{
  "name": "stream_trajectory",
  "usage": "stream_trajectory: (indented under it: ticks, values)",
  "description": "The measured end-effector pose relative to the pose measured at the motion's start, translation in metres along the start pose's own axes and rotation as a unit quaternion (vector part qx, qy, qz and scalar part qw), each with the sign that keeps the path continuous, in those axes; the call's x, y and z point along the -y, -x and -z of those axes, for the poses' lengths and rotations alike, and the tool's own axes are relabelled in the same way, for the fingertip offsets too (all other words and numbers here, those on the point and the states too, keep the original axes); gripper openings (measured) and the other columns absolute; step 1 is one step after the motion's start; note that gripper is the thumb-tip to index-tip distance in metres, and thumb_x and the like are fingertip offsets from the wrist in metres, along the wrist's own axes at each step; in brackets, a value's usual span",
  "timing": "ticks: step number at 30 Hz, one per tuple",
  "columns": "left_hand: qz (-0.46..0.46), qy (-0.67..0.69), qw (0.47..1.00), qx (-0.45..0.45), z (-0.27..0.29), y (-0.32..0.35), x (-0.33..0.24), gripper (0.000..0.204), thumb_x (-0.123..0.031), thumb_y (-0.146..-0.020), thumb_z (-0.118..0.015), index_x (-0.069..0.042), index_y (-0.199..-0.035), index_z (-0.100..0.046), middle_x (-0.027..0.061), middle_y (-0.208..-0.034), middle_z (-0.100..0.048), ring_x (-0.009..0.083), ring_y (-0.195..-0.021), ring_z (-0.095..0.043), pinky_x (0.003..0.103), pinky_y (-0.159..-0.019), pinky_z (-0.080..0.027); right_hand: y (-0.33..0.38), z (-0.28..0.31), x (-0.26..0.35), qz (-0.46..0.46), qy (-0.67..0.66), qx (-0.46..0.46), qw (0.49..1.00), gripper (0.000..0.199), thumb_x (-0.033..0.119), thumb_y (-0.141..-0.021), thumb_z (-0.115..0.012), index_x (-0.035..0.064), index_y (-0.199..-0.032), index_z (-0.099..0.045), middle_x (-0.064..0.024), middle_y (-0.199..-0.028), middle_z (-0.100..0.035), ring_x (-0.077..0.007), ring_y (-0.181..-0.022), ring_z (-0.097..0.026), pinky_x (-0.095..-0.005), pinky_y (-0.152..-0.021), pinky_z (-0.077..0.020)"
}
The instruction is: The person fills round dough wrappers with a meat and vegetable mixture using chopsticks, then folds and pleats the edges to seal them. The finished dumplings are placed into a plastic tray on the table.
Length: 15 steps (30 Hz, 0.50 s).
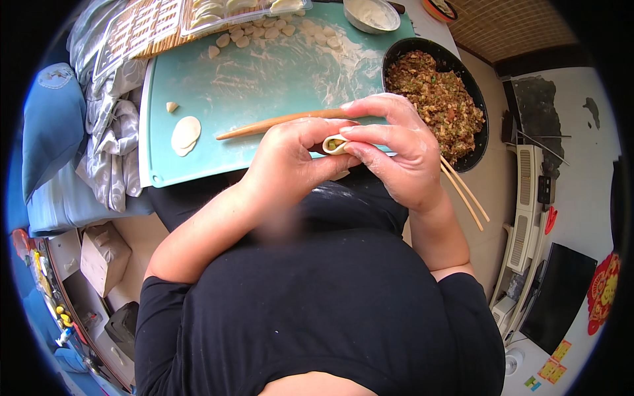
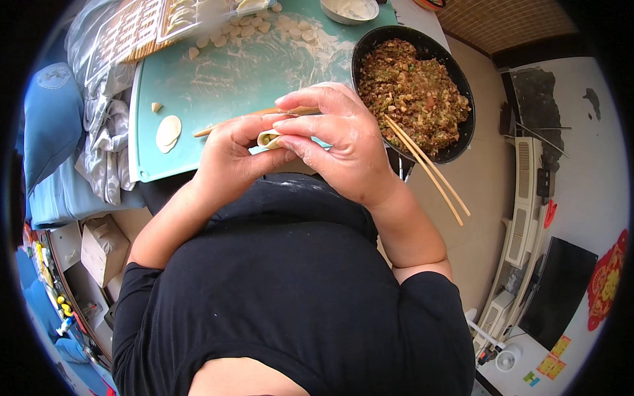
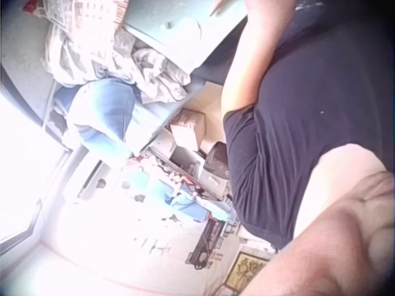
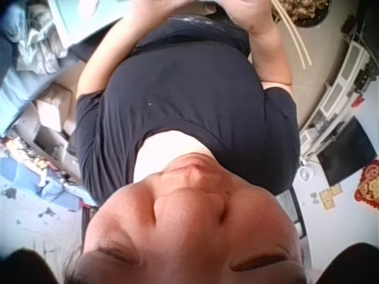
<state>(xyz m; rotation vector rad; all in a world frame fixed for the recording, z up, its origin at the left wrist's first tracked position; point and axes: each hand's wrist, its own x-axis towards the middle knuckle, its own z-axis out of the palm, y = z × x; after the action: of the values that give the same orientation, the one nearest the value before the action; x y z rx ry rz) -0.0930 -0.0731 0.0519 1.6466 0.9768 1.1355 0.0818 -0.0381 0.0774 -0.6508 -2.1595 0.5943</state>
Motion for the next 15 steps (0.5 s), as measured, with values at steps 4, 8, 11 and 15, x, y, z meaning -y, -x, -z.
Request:
stream_trajectory:
  ticks: [4,8,11,15]
  values:
    - [0.011,0.036,0.999,-0.009,-0.003,0.001,0.001,0.022,-0.011,-0.076,-0.069,-0.002,-0.095,-0.063,0.0064,-0.080,-0.063,0.0103,-0.071,-0.057,0.025,-0.066,-0.046,0.003,-0.003,0.001,0.015,0.013,-0.025,0.999,0.017,0.004,-0.068,-0.067,0.0064,-0.085,-0.066,-0.0065,-0.091,-0.063,-0.0241,-0.085,-0.056,-0.0339,-0.079,-0.0436]
    - [0.152,0.294,0.943,0.029,-0.006,0.003,0.004,0.022,-0.011,-0.078,-0.069,0.000,-0.096,-0.062,0.0011,-0.082,-0.062,0.0061,-0.073,-0.055,0.022,-0.067,-0.046,0.007,-0.006,0.002,0.043,0.095,-0.049,0.993,0.015,0.005,-0.070,-0.065,0.0065,-0.085,-0.066,-0.0059,-0.088,-0.064,-0.0247,-0.083,-0.057,-0.0340,-0.078,-0.0441]
    - [0.166,0.302,0.938,0.035,-0.004,0.004,0.006,0.021,-0.010,-0.080,-0.068,0.001,-0.096,-0.062,-0.0018,-0.083,-0.061,0.0039,-0.075,-0.053,0.020,-0.067,-0.046,0.007,-0.011,-0.004,0.043,0.107,-0.069,0.991,0.016,0.006,-0.070,-0.065,0.0066,-0.086,-0.066,-0.0061,-0.091,-0.064,-0.0245,-0.085,-0.058,-0.0349,-0.078,-0.0438]
    - [0.140,0.239,0.961,0.022,-0.003,0.003,0.007,0.021,-0.011,-0.079,-0.068,0.001,-0.096,-0.062,-0.0011,-0.082,-0.061,0.0041,-0.075,-0.054,0.020,-0.068,-0.046,-0.003,-0.008,0.002,0.019,0.037,-0.026,0.999,0.016,0.004,-0.070,-0.064,0.0064,-0.086,-0.066,-0.0064,-0.092,-0.064,-0.0246,-0.085,-0.058,-0.0357,-0.079,-0.0430]
